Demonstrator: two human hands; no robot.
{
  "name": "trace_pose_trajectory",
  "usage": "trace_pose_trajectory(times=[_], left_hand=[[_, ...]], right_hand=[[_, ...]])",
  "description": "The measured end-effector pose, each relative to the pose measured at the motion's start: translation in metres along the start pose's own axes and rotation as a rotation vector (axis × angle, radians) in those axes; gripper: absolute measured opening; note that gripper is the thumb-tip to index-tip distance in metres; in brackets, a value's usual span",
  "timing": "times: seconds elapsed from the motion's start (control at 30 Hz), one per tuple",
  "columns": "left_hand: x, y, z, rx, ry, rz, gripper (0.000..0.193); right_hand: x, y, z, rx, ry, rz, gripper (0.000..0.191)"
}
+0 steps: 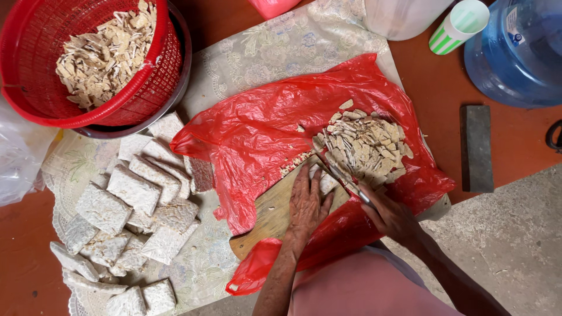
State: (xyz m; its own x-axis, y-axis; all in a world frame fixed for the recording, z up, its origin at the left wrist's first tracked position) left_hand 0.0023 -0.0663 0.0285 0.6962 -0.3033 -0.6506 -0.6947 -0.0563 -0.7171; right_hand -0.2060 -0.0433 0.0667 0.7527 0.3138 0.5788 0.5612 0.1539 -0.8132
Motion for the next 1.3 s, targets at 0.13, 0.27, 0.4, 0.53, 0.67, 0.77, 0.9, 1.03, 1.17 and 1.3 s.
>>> trace_pose_trajectory(times=[0.13, 0.27, 0.4, 0.53, 0.67, 0.77, 0.9, 1.03, 1.17, 1.3], left_hand=[[0.001, -0.002, 0.003, 0.057, -0.067, -0.033, 0.062], [0.001, 0.000, 0.001, 0.093, -0.096, -0.043, 0.059], [0.002, 0.000, -0.001, 0.109, -0.116, -0.044, 0.060], [0.003, 0.001, -0.002, 0.111, -0.120, -0.070, 0.060], [0.004, 0.002, -0.001, 0.096, -0.124, -0.071, 0.061], [0.003, 0.002, 0.000, 0.071, -0.108, -0.066, 0.061], [0.005, 0.002, 0.000, 0.093, -0.122, -0.060, 0.059], [0.007, 0.004, -0.001, 0.105, -0.127, -0.078, 0.058], [0.009, 0.007, 0.000, 0.094, -0.128, -0.084, 0.058], [0.009, 0.007, 0.003, 0.052, -0.098, -0.100, 0.060]], right_hand=[[-0.008, 0.002, 0.038, 0.091, 0.049, 0.065, 0.055], [-0.025, 0.006, 0.062, 0.195, 0.157, 0.150, 0.056], [-0.034, 0.013, 0.067, 0.249, 0.180, 0.174, 0.057], [-0.030, 0.035, 0.036, 0.196, 0.138, 0.182, 0.051], [-0.016, 0.043, -0.004, 0.002, -0.061, 0.051, 0.051], [-0.017, 0.036, -0.003, 0.021, -0.028, -0.014, 0.052], [-0.017, 0.013, 0.033, 0.145, 0.052, -0.028, 0.056], [-0.029, 0.015, 0.055, 0.423, 0.308, 0.124, 0.060], [-0.023, 0.037, 0.024, 0.288, 0.178, 0.203, 0.062], [-0.011, 0.041, -0.009, 0.046, -0.061, 0.068, 0.056]])
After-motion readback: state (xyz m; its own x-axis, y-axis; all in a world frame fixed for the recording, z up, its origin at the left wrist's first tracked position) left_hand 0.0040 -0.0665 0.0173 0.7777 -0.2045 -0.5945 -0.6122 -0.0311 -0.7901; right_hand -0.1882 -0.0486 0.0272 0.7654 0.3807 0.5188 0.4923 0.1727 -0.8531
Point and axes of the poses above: each hand's wrist, its own z-axis away from the middle knuckle, its own y-axis out of the palm, x = y × z, the point moved 4 cm from there along -z, towards the middle knuckle, and after that the axes turned 9 degrees about z, right-handed, at the moved point
